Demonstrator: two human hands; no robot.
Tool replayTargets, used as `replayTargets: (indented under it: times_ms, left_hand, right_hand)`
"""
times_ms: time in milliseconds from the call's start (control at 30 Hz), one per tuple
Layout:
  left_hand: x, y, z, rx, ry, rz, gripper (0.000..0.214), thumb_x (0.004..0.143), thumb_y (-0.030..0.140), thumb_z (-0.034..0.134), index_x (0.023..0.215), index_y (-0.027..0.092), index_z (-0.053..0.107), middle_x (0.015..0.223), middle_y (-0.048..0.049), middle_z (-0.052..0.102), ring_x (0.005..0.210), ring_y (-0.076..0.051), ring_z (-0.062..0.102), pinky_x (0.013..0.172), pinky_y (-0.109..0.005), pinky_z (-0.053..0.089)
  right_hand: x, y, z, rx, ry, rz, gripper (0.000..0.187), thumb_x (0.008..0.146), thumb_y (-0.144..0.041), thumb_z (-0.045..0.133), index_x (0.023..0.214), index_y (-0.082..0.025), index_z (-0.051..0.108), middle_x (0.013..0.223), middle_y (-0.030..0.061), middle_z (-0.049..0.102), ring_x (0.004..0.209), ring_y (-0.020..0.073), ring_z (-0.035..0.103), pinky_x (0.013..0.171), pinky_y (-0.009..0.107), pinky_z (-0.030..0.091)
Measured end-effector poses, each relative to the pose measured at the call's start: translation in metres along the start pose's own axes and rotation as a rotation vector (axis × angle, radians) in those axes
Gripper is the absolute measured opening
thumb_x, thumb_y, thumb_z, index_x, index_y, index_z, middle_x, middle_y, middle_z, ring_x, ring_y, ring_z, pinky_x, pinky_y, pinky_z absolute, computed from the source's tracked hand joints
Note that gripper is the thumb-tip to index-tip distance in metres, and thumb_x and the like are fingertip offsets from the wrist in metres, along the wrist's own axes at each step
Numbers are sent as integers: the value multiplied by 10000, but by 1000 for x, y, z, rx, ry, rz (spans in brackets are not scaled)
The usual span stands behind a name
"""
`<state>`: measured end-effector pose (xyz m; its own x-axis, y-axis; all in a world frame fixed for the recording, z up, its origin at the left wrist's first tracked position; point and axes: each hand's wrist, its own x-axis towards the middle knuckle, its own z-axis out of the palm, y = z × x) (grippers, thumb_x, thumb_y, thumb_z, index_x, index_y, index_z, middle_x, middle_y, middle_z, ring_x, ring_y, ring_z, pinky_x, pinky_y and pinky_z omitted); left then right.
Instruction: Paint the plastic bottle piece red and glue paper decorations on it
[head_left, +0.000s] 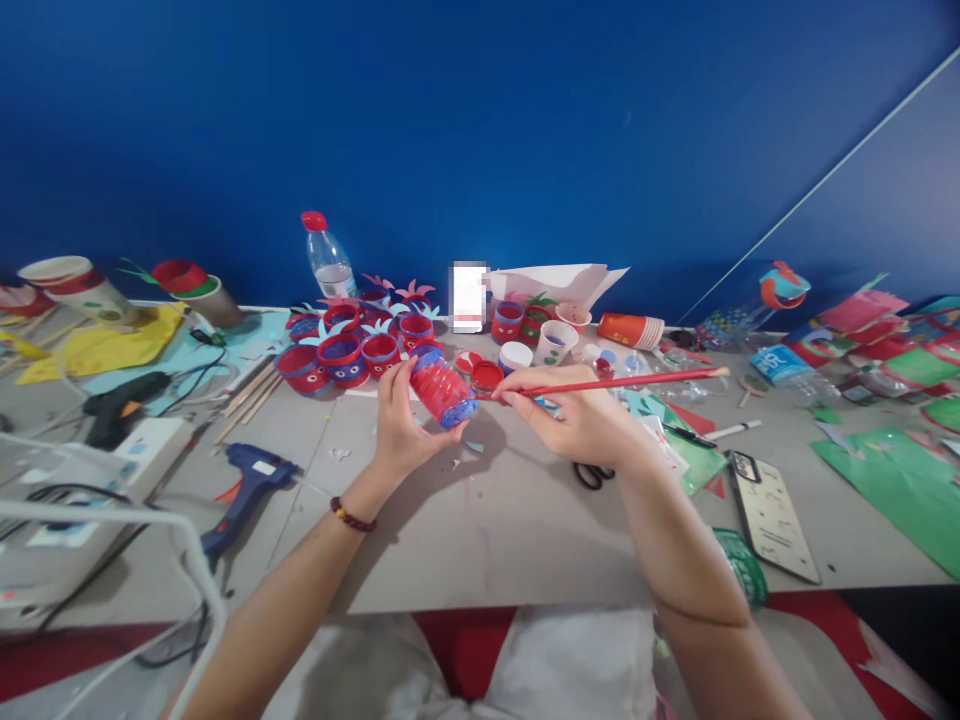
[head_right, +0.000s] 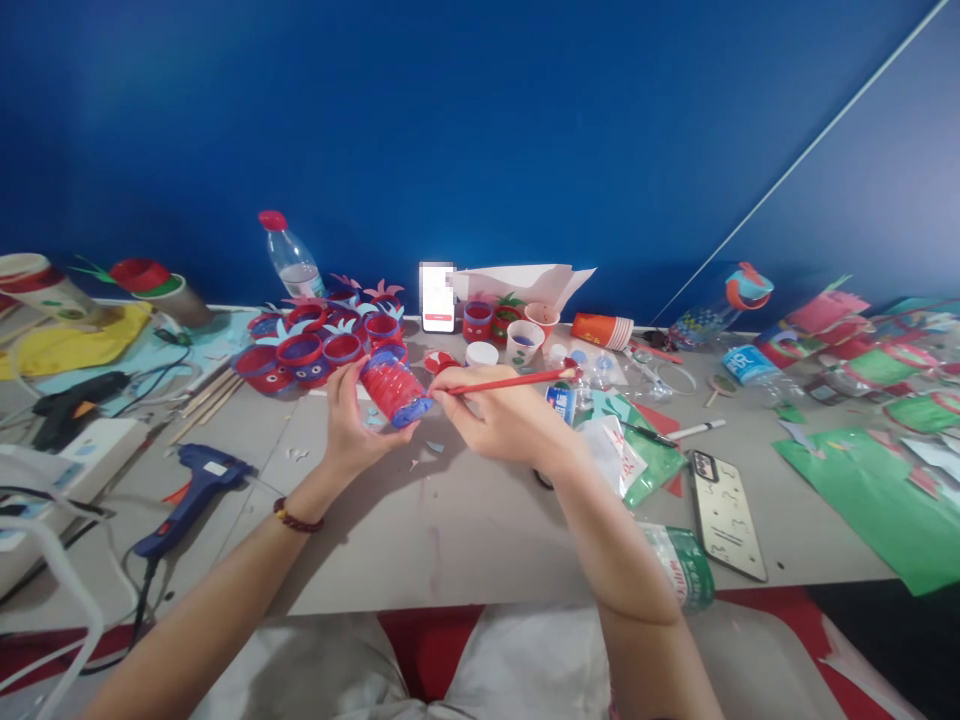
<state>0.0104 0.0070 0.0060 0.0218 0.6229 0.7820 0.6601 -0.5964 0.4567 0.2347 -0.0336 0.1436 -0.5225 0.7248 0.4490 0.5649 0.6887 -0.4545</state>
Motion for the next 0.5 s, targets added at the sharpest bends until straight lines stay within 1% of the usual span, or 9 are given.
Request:
replayTargets:
  times_ms: [133, 233, 300, 433, 500]
  left_hand:
    - [0, -1, 0, -8, 7, 3, 1036, 553, 446, 856, 1416, 204, 336, 1286, -150, 450, 1218, -337, 492, 1033, -517, 461]
    - [0, -1, 0, -3, 10, 11, 1043, 548, 452, 857, 1418, 197, 342, 1283, -151, 450, 1214, -338, 494, 1027, -512, 466]
    - [0, -1, 0, 5, 12, 14, 1034, 553, 449, 852, 1418, 197, 342, 1284, -152, 451, 1216, -337, 495, 1029, -511, 465]
    - [0, -1, 0, 26, 23, 19, 1029, 559, 451, 845, 1418, 205, 335, 1292, -152, 451, 1225, -339, 492, 1039, -511, 457]
    - [-1, -1, 1, 27, 15, 8, 1029, 565, 454, 843, 1420, 208, 328, 1302, -153, 445, 1237, -342, 486, 1047, -513, 451]
  right_hand:
    - [-1, 2, -3, 10, 49, -44, 167, 937, -194, 509, 926, -190, 676, 838, 42, 728, 701, 156, 620, 638, 283, 464]
    - [-1, 6, -2, 8, 70, -36, 165, 942, -193, 510, 937, -192, 675, 881, 47, 737, 728, 156, 632, 655, 279, 468]
    - [0, 8, 0, -12, 56, -17, 178, 949, -188, 495, 951, -189, 672, 916, 52, 739, 757, 162, 633, 683, 288, 469]
    - [0, 3, 3, -26, -17, 15, 190, 949, -189, 479, 945, -185, 669, 887, 55, 729, 748, 173, 617, 684, 305, 463]
    - [-1, -1, 3, -3, -23, 7, 189, 943, -186, 484, 922, -190, 672, 877, 53, 727, 763, 178, 622, 694, 311, 471]
